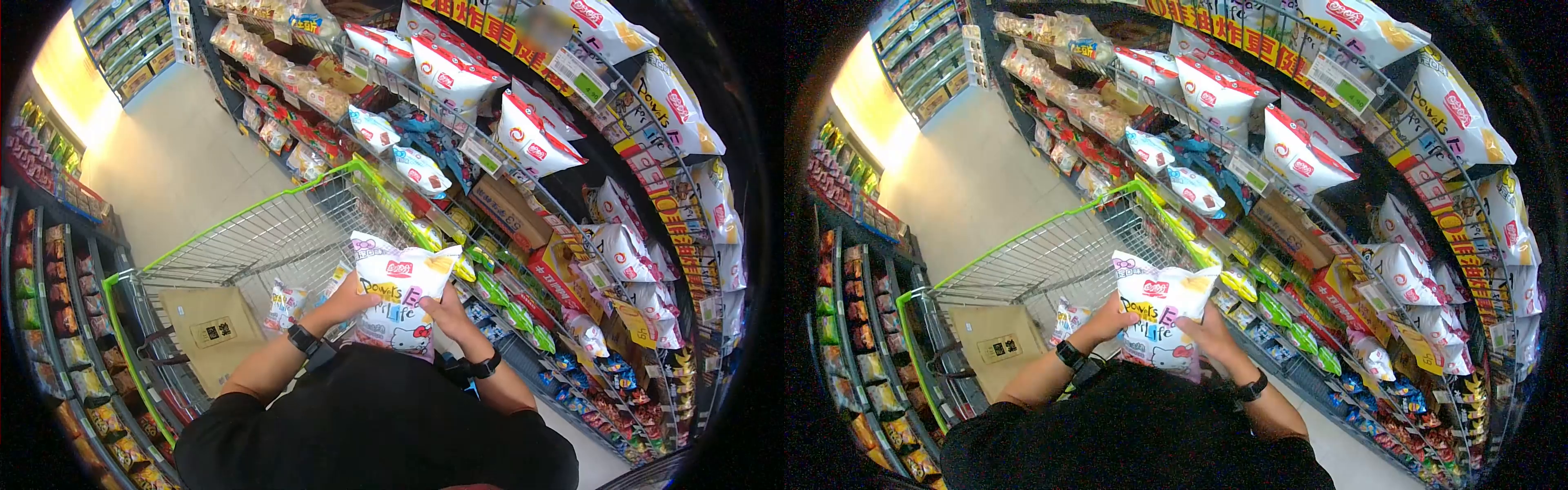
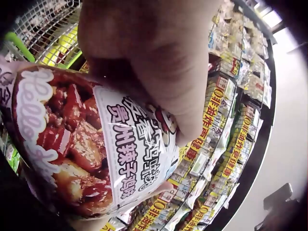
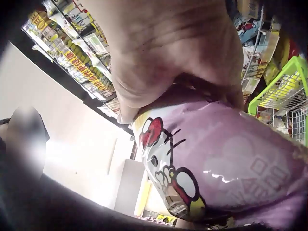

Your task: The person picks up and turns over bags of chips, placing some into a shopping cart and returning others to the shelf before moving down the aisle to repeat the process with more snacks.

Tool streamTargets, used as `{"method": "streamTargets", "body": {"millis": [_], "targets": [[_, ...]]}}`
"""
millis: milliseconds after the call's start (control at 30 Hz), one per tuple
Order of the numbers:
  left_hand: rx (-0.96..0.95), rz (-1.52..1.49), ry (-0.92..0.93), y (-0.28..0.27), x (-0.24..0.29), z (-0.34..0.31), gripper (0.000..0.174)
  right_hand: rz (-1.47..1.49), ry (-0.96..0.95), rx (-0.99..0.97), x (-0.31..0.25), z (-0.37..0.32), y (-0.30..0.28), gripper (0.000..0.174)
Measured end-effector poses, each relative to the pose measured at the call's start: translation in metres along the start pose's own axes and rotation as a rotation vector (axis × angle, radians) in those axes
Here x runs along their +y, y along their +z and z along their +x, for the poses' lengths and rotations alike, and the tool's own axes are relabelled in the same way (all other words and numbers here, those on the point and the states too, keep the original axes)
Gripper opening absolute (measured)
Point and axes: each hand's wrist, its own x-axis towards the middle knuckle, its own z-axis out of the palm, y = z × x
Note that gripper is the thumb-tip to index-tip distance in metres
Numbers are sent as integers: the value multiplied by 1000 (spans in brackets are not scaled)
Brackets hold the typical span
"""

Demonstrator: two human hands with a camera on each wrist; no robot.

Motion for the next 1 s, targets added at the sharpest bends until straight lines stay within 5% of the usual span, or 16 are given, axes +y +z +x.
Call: {"method": "streamTargets", "body": {"millis": [300,433,567,700,1000], "targets": [[58,6,-14,12,-3,21,61,149,49,153,9,11,-3,62],[135,72,-32,17,-15,31,55,-275,-35,227,43,14,-9,63],[120,158,0,16,-27,32,59,-152,69,278,48,18,-11,60],[11,91,-15,8,-22,26,63,476,322,355,47,19,-17,61],[-84,90,16,6,8,22,57,668,396,237,51,19,-21,62]]}}
